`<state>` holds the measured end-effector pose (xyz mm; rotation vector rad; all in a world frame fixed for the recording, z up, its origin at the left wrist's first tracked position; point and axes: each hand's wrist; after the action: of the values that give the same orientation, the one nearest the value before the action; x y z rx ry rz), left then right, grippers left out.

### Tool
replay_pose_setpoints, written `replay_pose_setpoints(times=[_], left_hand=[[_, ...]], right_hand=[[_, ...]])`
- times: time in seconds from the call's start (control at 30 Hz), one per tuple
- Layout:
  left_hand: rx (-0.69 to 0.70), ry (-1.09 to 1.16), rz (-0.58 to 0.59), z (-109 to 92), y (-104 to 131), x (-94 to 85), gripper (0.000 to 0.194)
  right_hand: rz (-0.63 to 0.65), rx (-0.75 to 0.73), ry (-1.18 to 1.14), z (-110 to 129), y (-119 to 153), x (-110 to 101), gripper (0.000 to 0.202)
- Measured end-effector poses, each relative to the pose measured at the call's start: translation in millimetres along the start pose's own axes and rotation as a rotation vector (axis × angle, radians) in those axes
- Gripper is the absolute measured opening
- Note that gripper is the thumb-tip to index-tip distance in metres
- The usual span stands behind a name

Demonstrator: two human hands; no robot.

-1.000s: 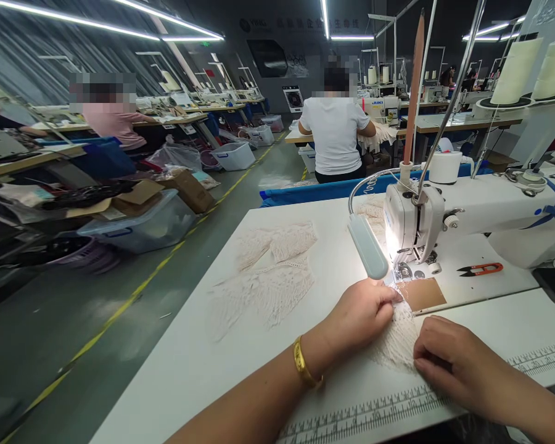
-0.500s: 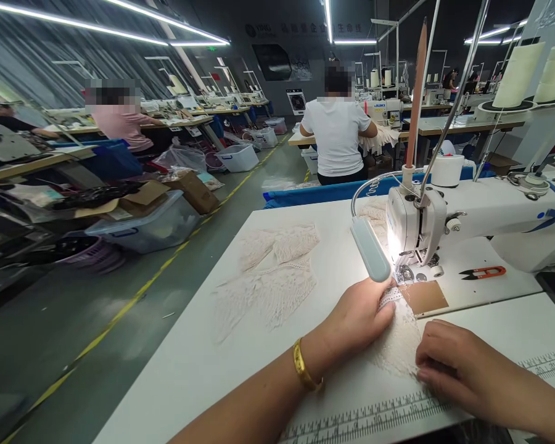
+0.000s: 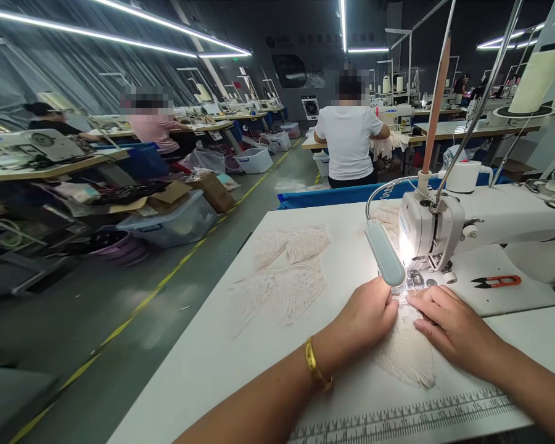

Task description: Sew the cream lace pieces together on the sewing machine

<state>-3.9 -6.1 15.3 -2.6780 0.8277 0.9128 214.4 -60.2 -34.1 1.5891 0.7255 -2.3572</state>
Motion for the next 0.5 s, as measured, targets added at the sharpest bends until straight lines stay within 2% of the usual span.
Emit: replay_pose_setpoints(times=[0.5], left_hand=[[-0.001,-0.021,0.018,-2.6,0.2,-0.1,0.015]], right_hand=[[0.013,0.026,0.052,2.0,-2.0,4.5,0.033]])
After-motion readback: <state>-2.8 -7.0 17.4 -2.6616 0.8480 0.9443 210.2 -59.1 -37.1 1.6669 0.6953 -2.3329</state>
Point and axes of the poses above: each hand's wrist, its own y-axis away from the middle knuckle, its own x-axis out of the palm, z = x × y, and after that the axes turned 11 degrees about y, right-handed
